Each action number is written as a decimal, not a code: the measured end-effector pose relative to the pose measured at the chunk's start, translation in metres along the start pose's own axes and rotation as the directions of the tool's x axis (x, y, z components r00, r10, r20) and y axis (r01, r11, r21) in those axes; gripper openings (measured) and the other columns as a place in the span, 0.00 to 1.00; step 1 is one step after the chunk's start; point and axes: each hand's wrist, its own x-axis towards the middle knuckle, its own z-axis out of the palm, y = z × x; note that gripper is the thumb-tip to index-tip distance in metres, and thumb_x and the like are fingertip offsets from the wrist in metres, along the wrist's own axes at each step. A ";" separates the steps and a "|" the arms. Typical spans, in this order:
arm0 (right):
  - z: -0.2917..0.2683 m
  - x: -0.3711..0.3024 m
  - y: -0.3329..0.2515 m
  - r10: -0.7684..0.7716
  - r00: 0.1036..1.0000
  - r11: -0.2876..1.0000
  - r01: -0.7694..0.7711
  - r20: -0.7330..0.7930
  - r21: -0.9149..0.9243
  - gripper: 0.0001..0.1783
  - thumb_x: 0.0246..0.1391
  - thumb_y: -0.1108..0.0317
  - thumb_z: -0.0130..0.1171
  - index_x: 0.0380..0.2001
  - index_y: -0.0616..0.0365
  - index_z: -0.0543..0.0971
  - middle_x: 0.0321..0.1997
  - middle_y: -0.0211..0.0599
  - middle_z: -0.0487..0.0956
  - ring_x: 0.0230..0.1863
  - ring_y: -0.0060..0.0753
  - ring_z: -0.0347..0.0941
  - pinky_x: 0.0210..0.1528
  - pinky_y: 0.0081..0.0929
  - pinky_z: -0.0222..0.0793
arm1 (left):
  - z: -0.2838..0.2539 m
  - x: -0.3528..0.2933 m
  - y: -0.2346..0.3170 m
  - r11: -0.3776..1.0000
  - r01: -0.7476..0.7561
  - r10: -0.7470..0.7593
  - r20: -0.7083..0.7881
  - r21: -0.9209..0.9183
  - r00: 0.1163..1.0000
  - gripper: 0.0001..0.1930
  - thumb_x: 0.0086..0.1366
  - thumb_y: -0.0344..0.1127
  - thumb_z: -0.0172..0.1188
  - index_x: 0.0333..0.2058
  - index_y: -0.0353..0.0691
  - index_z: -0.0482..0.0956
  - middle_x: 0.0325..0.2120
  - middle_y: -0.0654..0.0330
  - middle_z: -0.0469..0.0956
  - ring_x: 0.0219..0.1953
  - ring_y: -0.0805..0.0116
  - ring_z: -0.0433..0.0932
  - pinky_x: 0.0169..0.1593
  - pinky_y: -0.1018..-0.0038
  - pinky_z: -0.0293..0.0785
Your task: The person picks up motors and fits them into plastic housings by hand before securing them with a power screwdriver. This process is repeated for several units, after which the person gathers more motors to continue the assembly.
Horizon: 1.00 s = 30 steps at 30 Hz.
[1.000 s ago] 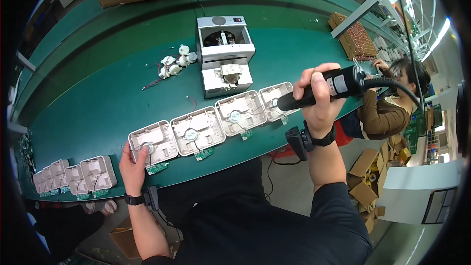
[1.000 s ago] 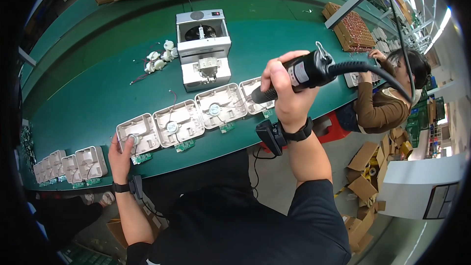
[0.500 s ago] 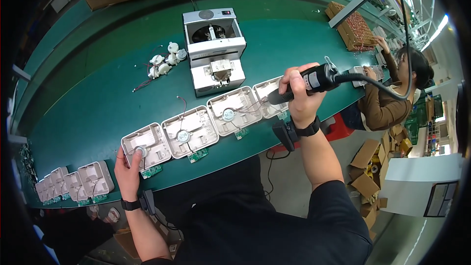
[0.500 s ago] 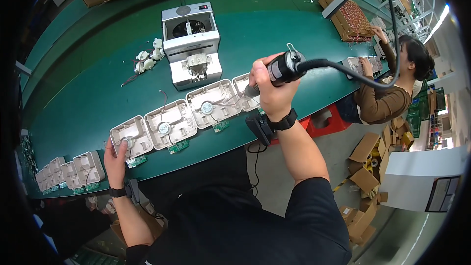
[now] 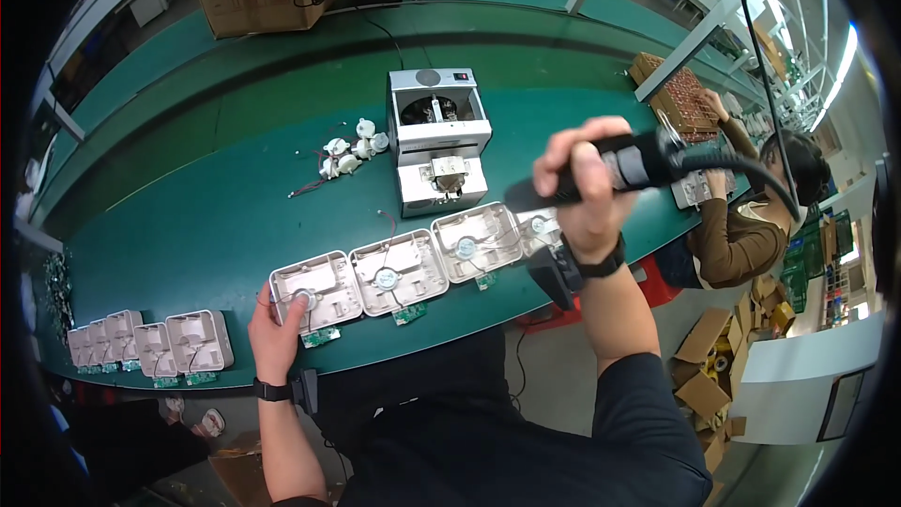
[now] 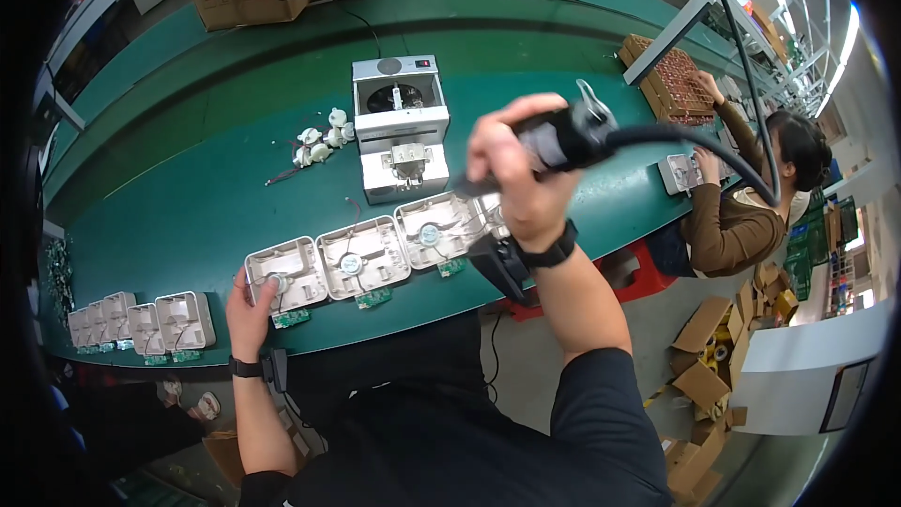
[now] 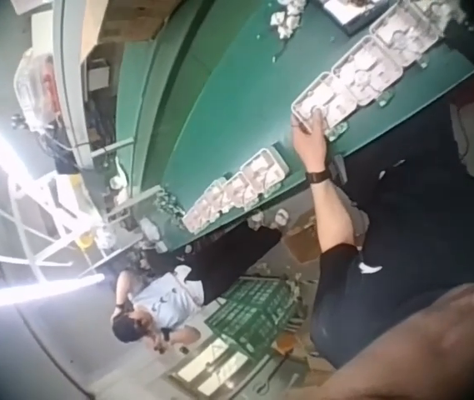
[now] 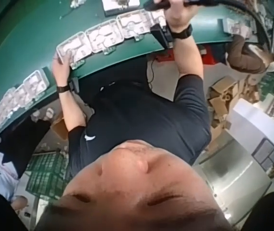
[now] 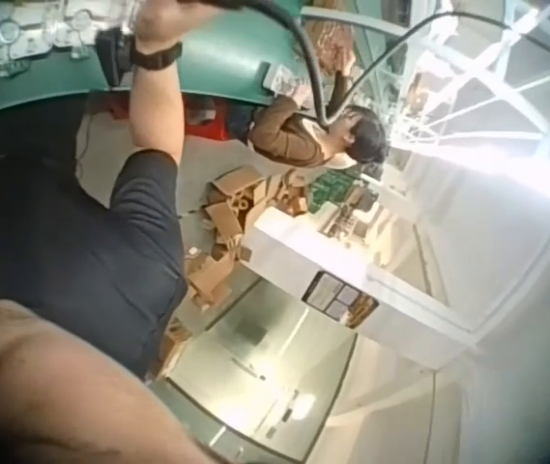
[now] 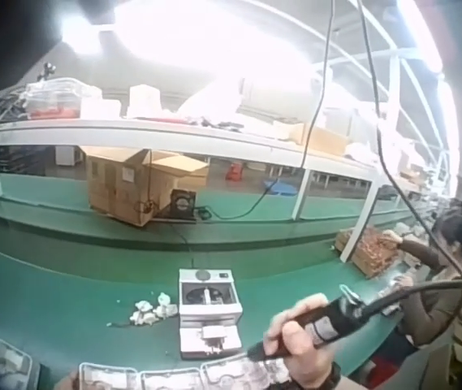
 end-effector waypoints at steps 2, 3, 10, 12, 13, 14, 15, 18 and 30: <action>0.027 0.009 0.014 -0.001 0.999 1.000 0.003 0.050 -0.028 0.05 0.60 0.72 0.56 0.36 0.62 0.71 0.25 0.41 0.77 0.21 0.27 0.72 0.27 0.27 0.71 | 0.001 0.000 0.000 1.000 -0.015 0.014 -0.018 -0.004 1.000 0.29 0.66 0.39 0.67 0.62 0.32 0.71 0.48 0.57 0.82 0.47 0.73 0.80 0.53 0.74 0.75; 0.037 0.015 0.020 0.003 0.995 0.998 0.003 0.099 -0.060 0.06 0.61 0.72 0.56 0.36 0.62 0.72 0.25 0.40 0.77 0.21 0.27 0.72 0.27 0.27 0.71 | 0.002 0.000 -0.001 1.000 -0.021 0.021 -0.027 -0.005 0.999 0.29 0.66 0.39 0.68 0.62 0.32 0.71 0.47 0.57 0.82 0.46 0.73 0.80 0.52 0.74 0.76; 0.035 0.024 0.052 0.179 0.973 0.975 -0.155 0.146 -0.159 0.07 0.62 0.70 0.57 0.39 0.60 0.71 0.28 0.41 0.77 0.22 0.28 0.72 0.27 0.28 0.70 | 0.004 0.000 0.001 0.986 -0.020 0.035 -0.092 0.164 0.995 0.32 0.61 0.43 0.71 0.60 0.34 0.74 0.35 0.60 0.85 0.34 0.77 0.80 0.41 0.76 0.77; 0.028 0.015 0.043 0.237 0.961 0.964 -0.214 0.141 -0.158 0.07 0.62 0.70 0.57 0.39 0.59 0.70 0.28 0.41 0.77 0.22 0.28 0.72 0.27 0.28 0.70 | 0.002 0.002 0.003 0.977 0.000 0.021 -0.093 0.215 0.995 0.32 0.61 0.44 0.71 0.60 0.34 0.74 0.34 0.60 0.85 0.32 0.78 0.79 0.39 0.76 0.77; 0.025 0.004 0.034 0.212 0.971 0.973 -0.199 0.111 -0.121 0.08 0.62 0.70 0.57 0.39 0.59 0.70 0.28 0.41 0.77 0.22 0.29 0.72 0.27 0.28 0.71 | 0.001 0.002 0.002 0.979 -0.007 0.027 -0.095 0.204 0.995 0.32 0.61 0.44 0.71 0.60 0.34 0.74 0.33 0.61 0.85 0.31 0.79 0.78 0.38 0.77 0.76; 0.021 -0.007 0.027 0.188 0.979 0.980 -0.182 0.078 -0.086 0.08 0.61 0.70 0.57 0.40 0.59 0.69 0.28 0.41 0.76 0.22 0.29 0.71 0.27 0.28 0.71 | 0.000 0.002 0.001 0.981 -0.013 0.032 -0.096 0.194 0.995 0.32 0.62 0.44 0.71 0.60 0.34 0.74 0.32 0.61 0.85 0.29 0.79 0.77 0.37 0.77 0.75; 0.017 -0.017 0.023 0.200 0.977 0.977 -0.193 0.079 -0.089 0.08 0.61 0.70 0.57 0.40 0.59 0.69 0.28 0.41 0.76 0.22 0.29 0.71 0.27 0.28 0.71 | 0.000 0.001 0.000 0.983 -0.019 0.037 -0.096 0.185 0.995 0.32 0.62 0.44 0.70 0.60 0.34 0.74 0.31 0.62 0.85 0.28 0.79 0.76 0.35 0.78 0.74; 0.005 -0.040 0.011 0.143 0.988 0.988 -0.139 0.063 -0.064 0.10 0.61 0.71 0.56 0.42 0.59 0.68 0.28 0.42 0.76 0.22 0.31 0.71 0.27 0.28 0.71 | 0.000 0.001 0.007 0.991 0.023 -0.016 -0.053 0.134 0.998 0.31 0.64 0.41 0.69 0.62 0.33 0.72 0.42 0.58 0.83 0.40 0.75 0.79 0.45 0.75 0.76; -0.015 -0.061 0.040 0.097 0.995 0.983 -0.091 0.032 -0.157 0.13 0.59 0.72 0.55 0.45 0.59 0.66 0.29 0.44 0.76 0.23 0.30 0.72 0.29 0.28 0.73 | 0.002 0.003 0.004 0.996 0.004 -0.002 -0.030 0.090 1.000 0.32 0.65 0.39 0.68 0.64 0.33 0.69 0.43 0.59 0.82 0.43 0.74 0.79 0.49 0.75 0.75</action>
